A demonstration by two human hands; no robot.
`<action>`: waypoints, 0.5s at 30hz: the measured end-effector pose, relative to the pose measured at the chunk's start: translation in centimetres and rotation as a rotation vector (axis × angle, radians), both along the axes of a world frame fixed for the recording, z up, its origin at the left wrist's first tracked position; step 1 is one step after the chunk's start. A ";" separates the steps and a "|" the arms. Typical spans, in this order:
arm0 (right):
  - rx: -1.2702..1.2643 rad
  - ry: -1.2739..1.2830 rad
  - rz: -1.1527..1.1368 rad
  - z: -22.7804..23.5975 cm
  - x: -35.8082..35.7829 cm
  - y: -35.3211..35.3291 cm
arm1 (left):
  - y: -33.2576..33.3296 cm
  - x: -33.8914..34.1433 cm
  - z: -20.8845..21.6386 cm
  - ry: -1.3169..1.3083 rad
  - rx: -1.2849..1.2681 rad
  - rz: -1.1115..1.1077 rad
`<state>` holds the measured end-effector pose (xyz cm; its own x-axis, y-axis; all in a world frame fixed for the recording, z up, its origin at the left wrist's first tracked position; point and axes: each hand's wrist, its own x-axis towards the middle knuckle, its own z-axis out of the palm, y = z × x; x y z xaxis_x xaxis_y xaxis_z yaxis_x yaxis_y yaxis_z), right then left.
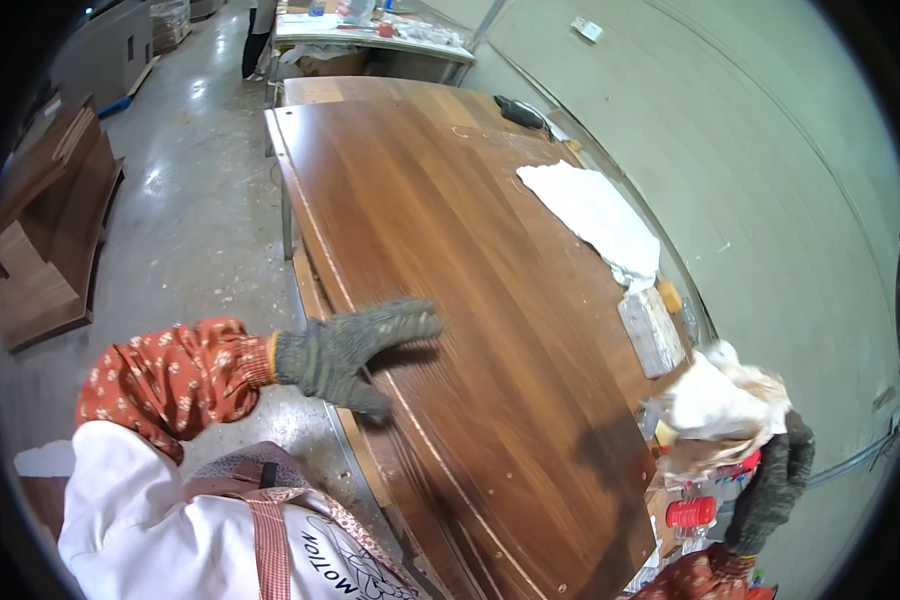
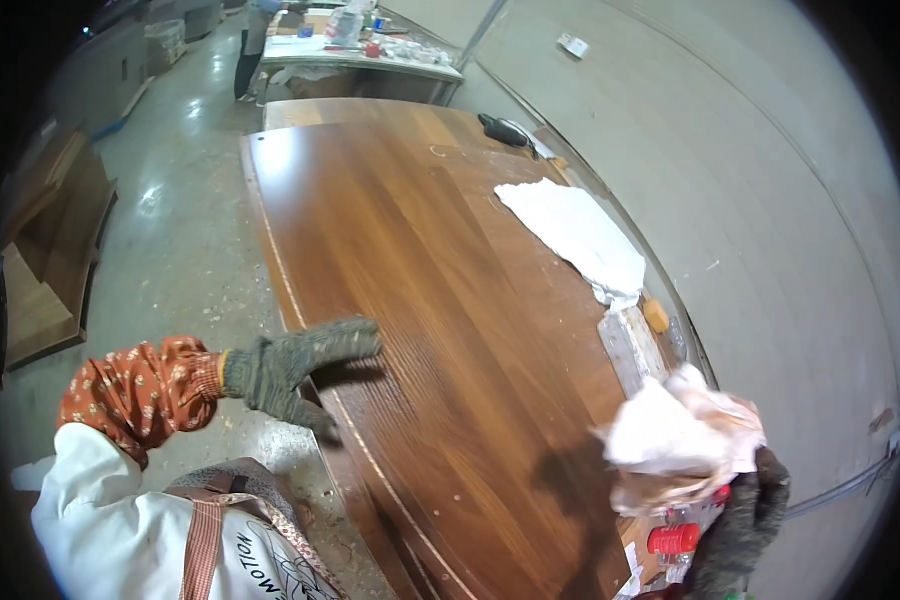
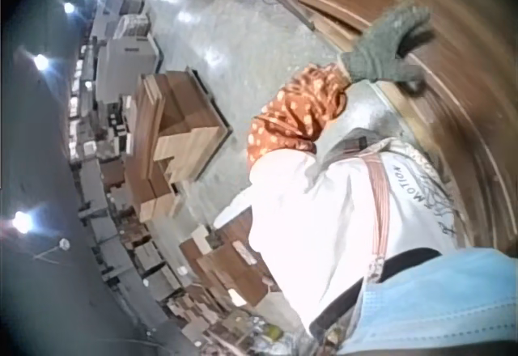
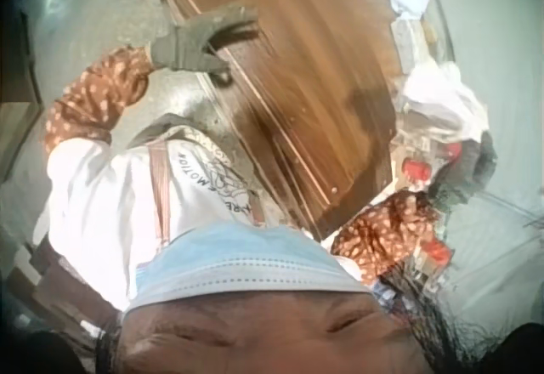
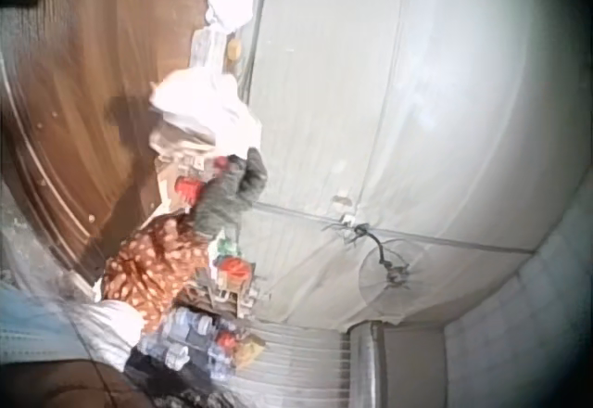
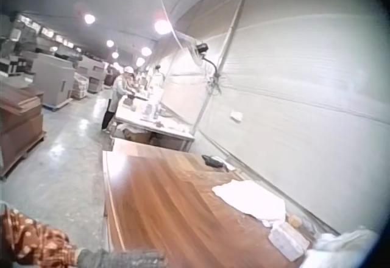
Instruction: The person applies finish to wooden boards using a sponge and wipes down the surfaces with a cloth.
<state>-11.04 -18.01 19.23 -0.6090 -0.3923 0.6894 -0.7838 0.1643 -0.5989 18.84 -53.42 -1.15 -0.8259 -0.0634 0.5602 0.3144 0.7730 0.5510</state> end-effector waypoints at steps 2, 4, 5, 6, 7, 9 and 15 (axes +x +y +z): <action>0.081 -0.075 0.114 -1.8 5.9 -5.7 | 1.9 -1.6 -0.1 0.149 0.594 -0.136; 0.189 -0.164 0.333 -4.2 13.9 -10.5 | 3.6 -3.6 0.6 0.311 1.194 -0.326; 0.249 -0.244 0.502 -6.4 15.7 -12.4 | 4.2 -4.7 0.6 0.385 1.124 -0.410; 0.529 -0.131 0.515 -6.3 18.5 -14.5 | 4.4 -5.6 0.7 0.454 1.049 -0.486; 0.417 -0.002 0.553 -8.9 20.4 -17.3 | 3.1 -4.9 0.9 0.522 0.961 -0.526; 0.341 0.118 0.484 -8.9 21.3 -18.2 | 0.7 -3.9 1.7 0.542 0.866 -0.423; 0.586 0.039 -0.145 -14.2 13.4 -16.3 | -5.9 0.7 2.3 0.358 0.257 0.077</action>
<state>2.33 -34.28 5.01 -0.6629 -0.6284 0.4070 -0.7486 0.5647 -0.3475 19.53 -59.31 1.15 -0.5704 -0.2917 0.7678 0.4674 0.6534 0.5955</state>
